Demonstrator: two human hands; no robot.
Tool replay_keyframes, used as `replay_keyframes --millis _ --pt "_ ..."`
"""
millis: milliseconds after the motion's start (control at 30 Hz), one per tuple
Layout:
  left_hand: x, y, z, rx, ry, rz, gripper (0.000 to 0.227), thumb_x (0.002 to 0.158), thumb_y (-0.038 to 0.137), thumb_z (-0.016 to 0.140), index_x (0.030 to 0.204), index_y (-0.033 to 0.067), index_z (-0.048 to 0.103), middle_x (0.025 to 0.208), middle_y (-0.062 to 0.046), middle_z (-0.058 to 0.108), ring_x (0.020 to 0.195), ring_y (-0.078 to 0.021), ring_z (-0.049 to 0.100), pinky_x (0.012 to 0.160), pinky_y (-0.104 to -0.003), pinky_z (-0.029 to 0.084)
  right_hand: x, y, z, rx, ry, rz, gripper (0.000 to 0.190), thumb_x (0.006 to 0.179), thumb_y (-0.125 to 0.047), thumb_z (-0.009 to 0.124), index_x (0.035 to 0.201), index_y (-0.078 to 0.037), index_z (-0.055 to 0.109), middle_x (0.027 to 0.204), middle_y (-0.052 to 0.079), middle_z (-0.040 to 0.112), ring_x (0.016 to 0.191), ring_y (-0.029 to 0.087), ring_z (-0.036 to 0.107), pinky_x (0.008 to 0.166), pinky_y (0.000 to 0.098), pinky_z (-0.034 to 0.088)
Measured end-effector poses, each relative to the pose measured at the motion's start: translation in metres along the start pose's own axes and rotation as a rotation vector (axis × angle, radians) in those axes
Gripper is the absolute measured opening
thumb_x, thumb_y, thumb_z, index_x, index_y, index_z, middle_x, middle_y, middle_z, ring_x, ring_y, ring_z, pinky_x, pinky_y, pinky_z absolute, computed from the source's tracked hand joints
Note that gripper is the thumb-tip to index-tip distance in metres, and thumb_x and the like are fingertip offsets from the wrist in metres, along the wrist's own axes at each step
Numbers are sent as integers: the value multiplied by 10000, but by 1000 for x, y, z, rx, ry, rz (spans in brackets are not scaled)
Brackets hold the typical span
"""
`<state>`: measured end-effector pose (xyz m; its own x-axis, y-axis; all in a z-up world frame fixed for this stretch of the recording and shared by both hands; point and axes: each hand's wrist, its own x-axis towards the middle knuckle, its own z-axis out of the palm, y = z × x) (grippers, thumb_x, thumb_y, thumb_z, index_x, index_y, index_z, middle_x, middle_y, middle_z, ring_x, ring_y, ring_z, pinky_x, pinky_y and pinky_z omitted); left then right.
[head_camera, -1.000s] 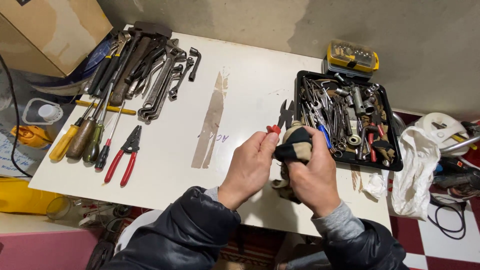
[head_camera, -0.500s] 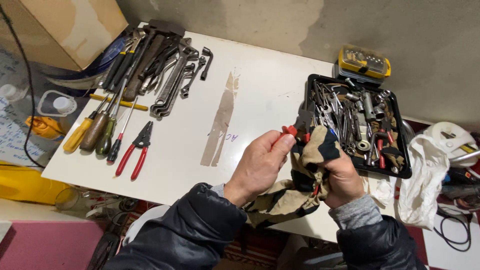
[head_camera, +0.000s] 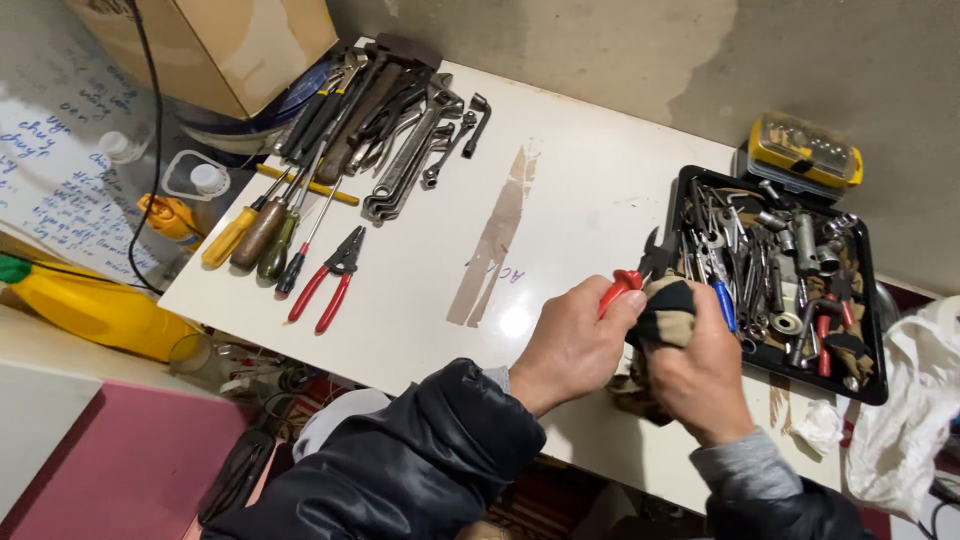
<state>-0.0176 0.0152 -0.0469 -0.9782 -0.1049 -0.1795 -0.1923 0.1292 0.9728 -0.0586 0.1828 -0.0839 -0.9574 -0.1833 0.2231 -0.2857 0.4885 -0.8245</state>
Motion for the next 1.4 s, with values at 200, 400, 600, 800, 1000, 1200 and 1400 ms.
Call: replay_keyframes --millis 200,400,600,800,1000,1200,1400 --pt "-11 20 -10 -73 -22 77 406 975 436 535 710 134 476 668 32 463 663 -146 434 647 -332 389 0 -34 -17 787 -279 132 77 852 -56 687 831 -31 617 771 45 590 638 144 597 555 250 481" --pt "-7 27 -21 -421 -15 72 394 897 434 713 966 46 721 570 29 523 565 -66 484 491 -202 416 0 -44 -8 993 -97 350 196 897 -144 633 1087 -100 623 874 74 676 711 188 692 610 328 597" --pt "-19 41 -39 -727 -125 -127 632 1000 472 564 1178 -134 602 425 63 259 310 -5 273 273 -145 245 -7 -85 -9 1023 -109 188 304 1021 -432 556 1005 -131 520 1080 95 675 871 172 672 702 253 551" --pt "-16 35 -28 -608 -135 -90 525 1013 508 542 1069 -2 653 431 30 302 296 -42 319 267 -179 260 4 -49 -4 552 15 71 258 904 -43 694 1150 -67 623 802 119 679 538 190 650 492 299 569" --pt "-2 7 -8 -514 -138 -3 448 1033 490 559 971 61 672 430 -11 366 281 -78 319 238 -203 267 1 -35 -3 410 44 8 440 823 147 632 1223 -18 552 671 185 705 331 253 626 289 323 531" --pt "-8 14 -14 -640 -253 -8 424 1045 433 547 1007 27 662 441 13 318 307 -60 295 260 -187 229 2 -34 -13 759 -62 86 286 764 32 725 1007 -60 607 675 116 670 426 101 583 393 210 516" --pt "-3 7 -12 -717 -332 14 408 1070 441 501 1011 54 616 451 40 301 326 -30 282 269 -156 222 -2 -24 -21 999 -86 287 242 834 7 660 1041 -96 587 693 67 605 514 125 614 536 295 616"
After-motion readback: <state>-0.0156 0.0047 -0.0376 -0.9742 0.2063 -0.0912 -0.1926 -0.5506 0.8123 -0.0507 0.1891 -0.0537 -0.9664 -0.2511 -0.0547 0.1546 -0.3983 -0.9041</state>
